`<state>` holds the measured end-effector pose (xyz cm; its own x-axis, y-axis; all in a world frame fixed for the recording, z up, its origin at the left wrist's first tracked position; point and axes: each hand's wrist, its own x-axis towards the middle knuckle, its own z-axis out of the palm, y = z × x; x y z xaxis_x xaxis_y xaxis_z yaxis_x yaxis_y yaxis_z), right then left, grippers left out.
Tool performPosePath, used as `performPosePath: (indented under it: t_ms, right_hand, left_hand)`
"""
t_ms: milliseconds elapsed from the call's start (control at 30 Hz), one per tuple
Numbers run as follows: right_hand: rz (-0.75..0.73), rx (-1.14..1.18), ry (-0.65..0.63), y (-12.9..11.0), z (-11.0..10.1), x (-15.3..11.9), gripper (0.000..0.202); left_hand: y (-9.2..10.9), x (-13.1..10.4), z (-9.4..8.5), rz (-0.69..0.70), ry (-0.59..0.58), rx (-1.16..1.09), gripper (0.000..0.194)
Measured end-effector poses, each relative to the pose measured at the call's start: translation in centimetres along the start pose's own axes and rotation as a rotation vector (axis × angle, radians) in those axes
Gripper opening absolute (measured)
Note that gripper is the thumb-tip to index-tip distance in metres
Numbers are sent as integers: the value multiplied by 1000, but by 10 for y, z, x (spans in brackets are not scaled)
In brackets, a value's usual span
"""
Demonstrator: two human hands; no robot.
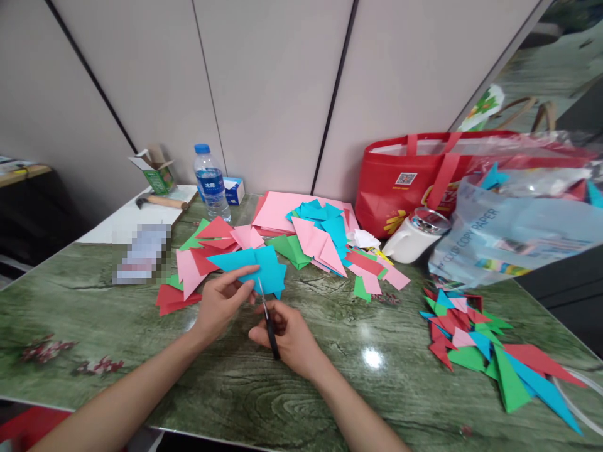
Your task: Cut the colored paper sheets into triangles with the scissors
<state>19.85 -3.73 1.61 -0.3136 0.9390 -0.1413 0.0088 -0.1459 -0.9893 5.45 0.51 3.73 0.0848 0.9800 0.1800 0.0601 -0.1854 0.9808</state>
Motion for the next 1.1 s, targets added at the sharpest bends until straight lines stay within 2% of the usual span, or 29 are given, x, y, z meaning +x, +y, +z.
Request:
performPosePath:
  t_ms: [700, 967, 1100]
  right_hand:
    - [34, -4, 40, 3, 0, 1, 45]
    - [59, -12, 20, 2, 1, 0, 44]
    - [42, -11, 24, 1, 0, 0, 47]
  left_hand:
    - [0, -1, 0, 11, -9, 14, 28]
    - [-1, 4, -3, 17, 82, 14, 25]
    - [-2, 4, -5, 10, 60, 53, 26]
